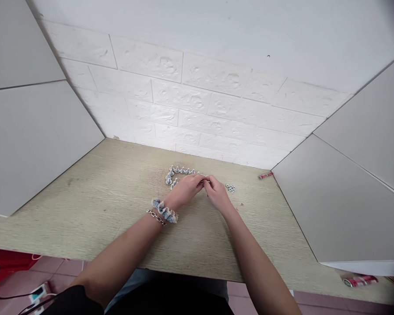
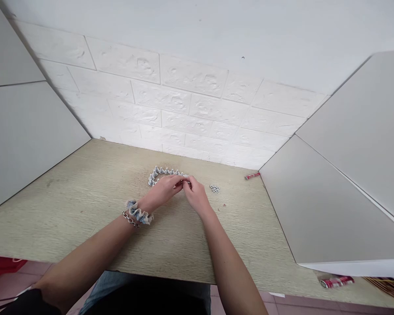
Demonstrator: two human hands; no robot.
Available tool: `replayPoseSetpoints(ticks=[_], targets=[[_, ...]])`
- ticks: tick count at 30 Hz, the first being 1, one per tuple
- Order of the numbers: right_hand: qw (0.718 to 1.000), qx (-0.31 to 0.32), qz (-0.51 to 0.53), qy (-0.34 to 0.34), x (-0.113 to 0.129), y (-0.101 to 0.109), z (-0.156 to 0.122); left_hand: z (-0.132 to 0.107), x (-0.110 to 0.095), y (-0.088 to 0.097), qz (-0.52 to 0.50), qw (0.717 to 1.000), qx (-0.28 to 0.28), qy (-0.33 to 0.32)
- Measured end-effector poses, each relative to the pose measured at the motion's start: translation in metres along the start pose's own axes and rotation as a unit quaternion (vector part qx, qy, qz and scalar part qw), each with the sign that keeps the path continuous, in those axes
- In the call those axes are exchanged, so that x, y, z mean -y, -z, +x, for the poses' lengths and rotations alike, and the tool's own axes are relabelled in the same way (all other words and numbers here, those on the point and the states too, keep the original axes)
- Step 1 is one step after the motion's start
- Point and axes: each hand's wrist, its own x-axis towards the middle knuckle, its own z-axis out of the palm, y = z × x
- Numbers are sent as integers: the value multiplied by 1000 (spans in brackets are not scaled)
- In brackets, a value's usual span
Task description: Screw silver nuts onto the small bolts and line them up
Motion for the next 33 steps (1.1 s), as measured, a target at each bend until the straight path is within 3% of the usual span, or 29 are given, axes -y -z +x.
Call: replayPoseSetpoints(ticks=[6,14,23,29,33], targets=[[994,-11,-95,44,0,2,-3,6,3,2,-103,986,15,134],[990,-49,-112,73,-3,3,-3,5,1,7,-211,955,47,203],[986,-32,-123,106,-2,-1,-2,4,-3,5,-309,927,62,205],[988,-23,-116,101,-1,-2,-4,5,-8,10,-375,889,95,244],[990,-11,-112,88,0,-3,-4,4,-8,12,-364,894,96,243]])
